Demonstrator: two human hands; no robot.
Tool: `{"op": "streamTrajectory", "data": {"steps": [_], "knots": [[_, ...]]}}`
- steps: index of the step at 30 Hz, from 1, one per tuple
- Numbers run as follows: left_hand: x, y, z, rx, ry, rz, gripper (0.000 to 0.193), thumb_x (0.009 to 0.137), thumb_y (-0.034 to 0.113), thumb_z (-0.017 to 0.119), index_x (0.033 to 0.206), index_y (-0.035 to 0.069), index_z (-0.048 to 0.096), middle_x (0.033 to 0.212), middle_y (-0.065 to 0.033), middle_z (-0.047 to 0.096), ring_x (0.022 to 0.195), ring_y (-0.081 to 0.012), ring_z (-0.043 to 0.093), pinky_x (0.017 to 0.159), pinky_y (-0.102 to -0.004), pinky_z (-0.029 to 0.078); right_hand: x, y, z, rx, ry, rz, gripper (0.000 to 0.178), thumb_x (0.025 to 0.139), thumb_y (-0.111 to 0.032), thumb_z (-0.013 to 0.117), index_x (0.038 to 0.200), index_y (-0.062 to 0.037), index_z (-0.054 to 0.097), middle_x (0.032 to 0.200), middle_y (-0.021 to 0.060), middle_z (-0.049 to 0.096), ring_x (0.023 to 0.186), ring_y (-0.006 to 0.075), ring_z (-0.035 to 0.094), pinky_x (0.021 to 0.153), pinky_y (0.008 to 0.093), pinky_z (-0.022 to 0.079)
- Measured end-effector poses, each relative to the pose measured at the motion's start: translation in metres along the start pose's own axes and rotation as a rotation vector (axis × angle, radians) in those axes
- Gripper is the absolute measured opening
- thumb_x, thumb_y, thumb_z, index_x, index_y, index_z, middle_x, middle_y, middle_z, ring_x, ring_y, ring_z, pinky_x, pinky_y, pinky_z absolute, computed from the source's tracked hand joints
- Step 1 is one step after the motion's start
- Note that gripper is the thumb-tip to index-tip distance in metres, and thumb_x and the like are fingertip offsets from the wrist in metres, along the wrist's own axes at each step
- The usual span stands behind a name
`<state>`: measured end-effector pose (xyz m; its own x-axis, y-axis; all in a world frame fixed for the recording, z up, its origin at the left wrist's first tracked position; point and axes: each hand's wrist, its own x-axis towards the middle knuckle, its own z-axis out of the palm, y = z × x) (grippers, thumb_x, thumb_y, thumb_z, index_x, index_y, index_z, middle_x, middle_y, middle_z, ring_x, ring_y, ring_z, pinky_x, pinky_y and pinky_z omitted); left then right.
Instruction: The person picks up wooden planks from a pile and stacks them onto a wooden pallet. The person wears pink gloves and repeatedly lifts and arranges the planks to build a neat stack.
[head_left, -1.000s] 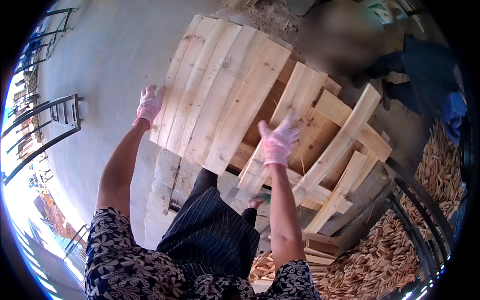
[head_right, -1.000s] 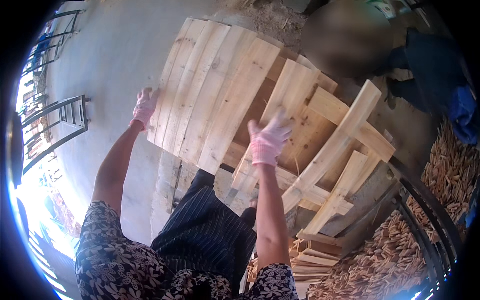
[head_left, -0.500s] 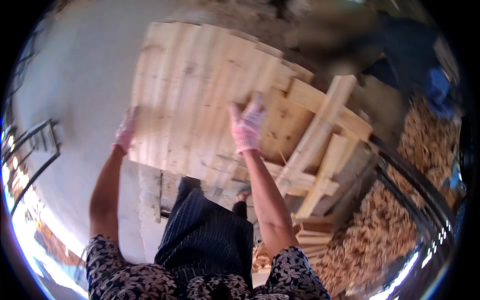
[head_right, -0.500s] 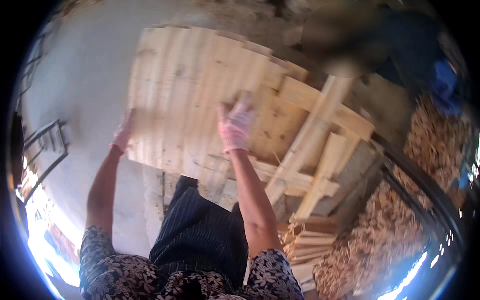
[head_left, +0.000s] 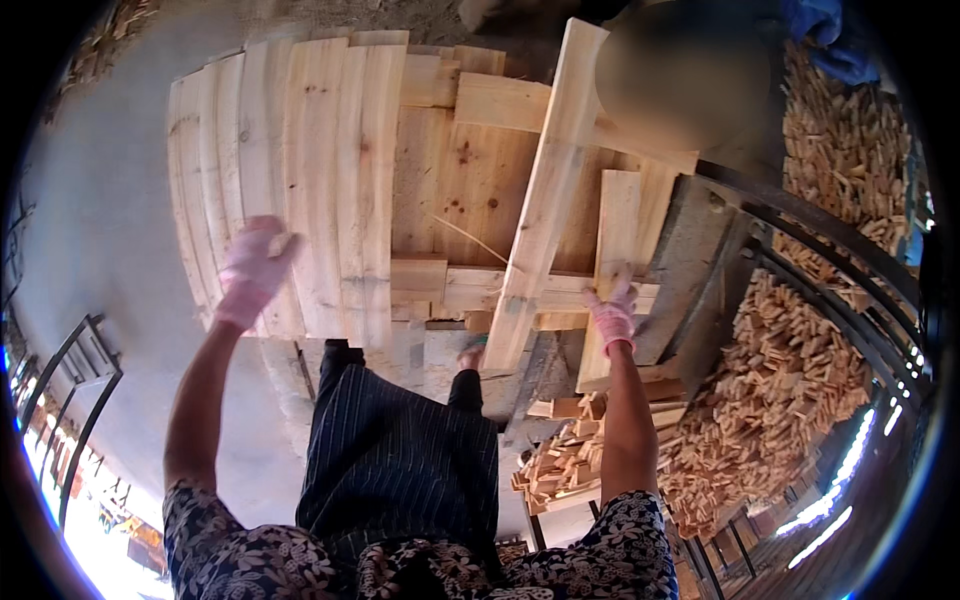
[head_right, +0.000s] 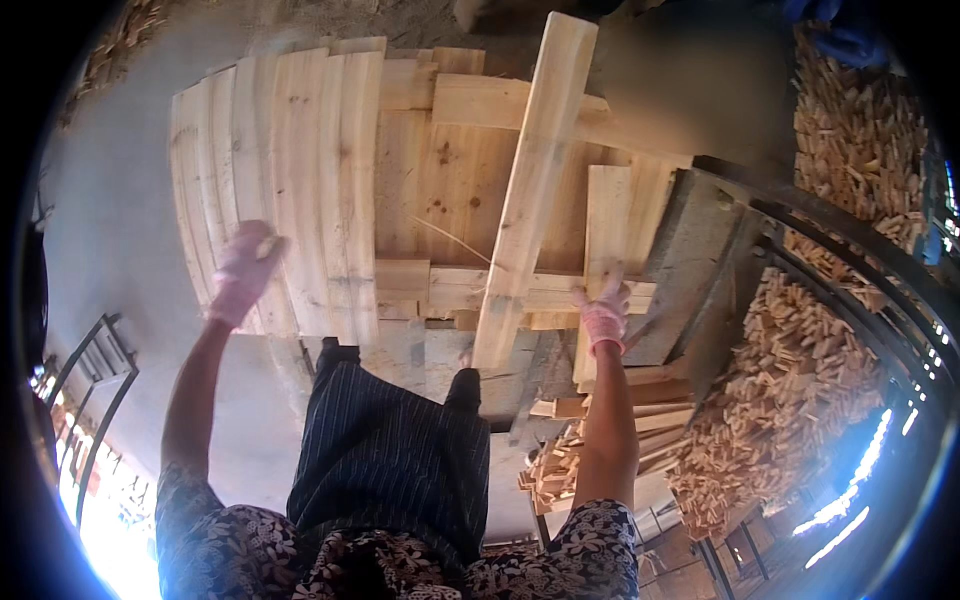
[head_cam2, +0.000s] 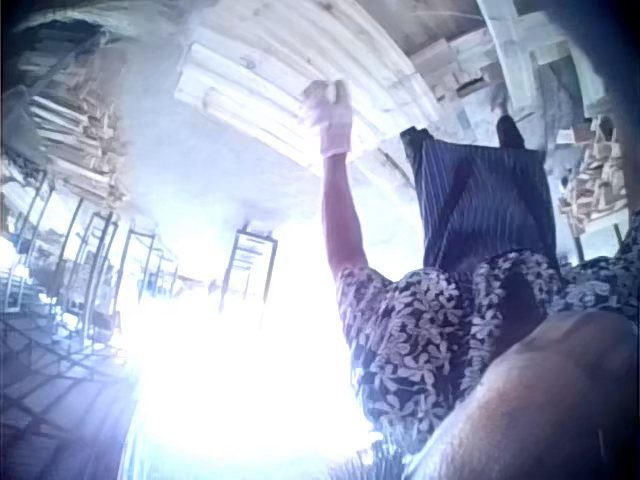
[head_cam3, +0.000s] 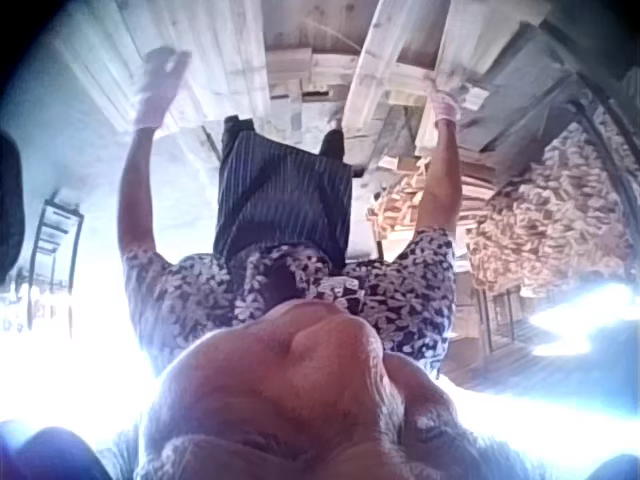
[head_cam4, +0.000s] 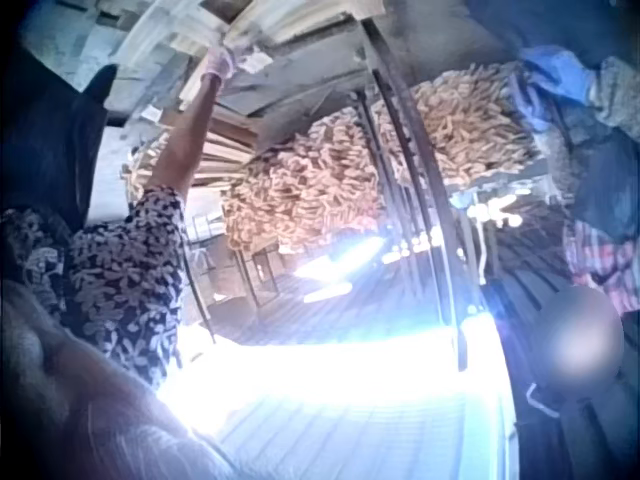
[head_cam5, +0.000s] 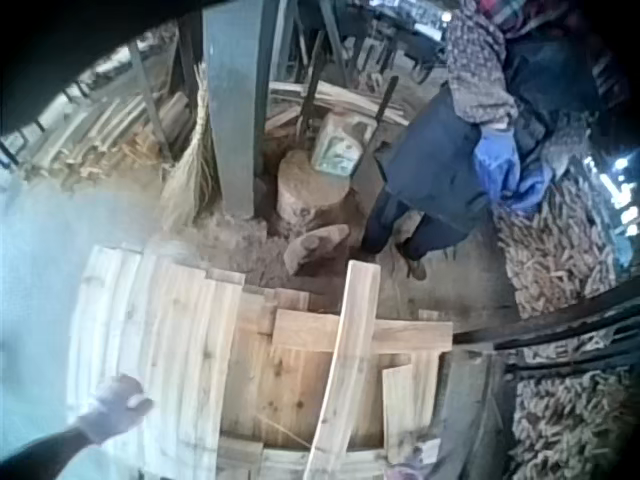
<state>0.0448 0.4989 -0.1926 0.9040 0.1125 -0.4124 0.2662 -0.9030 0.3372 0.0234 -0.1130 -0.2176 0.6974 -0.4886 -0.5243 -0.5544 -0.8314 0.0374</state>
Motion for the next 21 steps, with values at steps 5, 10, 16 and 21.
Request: {"op": "streamTrajectory", "data": {"steps": [5,10,16,21], "knots": [[0.023,0.1,0.024,0.393,-0.408,-0.049,0.084,0.082,0.066,0.069,0.137,0.005,0.055,0.139,-0.0199,0.054,0.128,-0.0424,0.054,0.102,-0.0547,0.05,-0.006,0.016,0.009,0.187,0.116,-0.166,0.089,0.077,-0.031,0.082,0.154,-0.0256,0.038,0.136,0.0208,0.053,0.12,0.0448,0.055,0.102,0.0542,0.045],[0.031,0.109,0.009,0.398,-0.569,-0.136,0.087,0.081,0.06,0.074,0.144,0.006,0.048,0.143,-0.0214,0.049,0.13,-0.0437,0.051,0.101,-0.0547,0.05,-0.073,-0.034,-0.006,0.384,0.129,-0.251,0.093,0.078,-0.036,0.083,0.157,-0.0211,0.037,0.13,0.0224,0.05,0.121,0.0412,0.053,0.1,0.0515,0.047],[0.031,0.115,0.006,0.402,-0.591,-0.141,0.087,0.08,0.061,0.074,0.142,0.006,0.049,0.141,-0.0191,0.049,0.128,-0.0448,0.052,0.098,-0.0569,0.052,-0.117,-0.184,0.015,0.426,0.039,-0.377,0.095,0.079,-0.045,0.081,0.156,-0.013,0.036,0.122,0.0272,0.049,0.106,0.0398,0.056,0.086,0.0548,0.052],[0.027,0.1,0.011,0.333,-0.521,-0.078,0.081,0.079,0.061,0.075,0.135,0.006,0.054,0.136,-0.0194,0.053,0.124,-0.0433,0.055,0.094,-0.0558,0.053,-0.106,-0.312,0.05,0.163,-0.032,-0.391,0.074,0.09,-0.043,0.07,0.154,-0.0293,0.035,0.129,0.0289,0.05,0.113,0.0464,0.058,0.093,0.0559,0.051]]}}
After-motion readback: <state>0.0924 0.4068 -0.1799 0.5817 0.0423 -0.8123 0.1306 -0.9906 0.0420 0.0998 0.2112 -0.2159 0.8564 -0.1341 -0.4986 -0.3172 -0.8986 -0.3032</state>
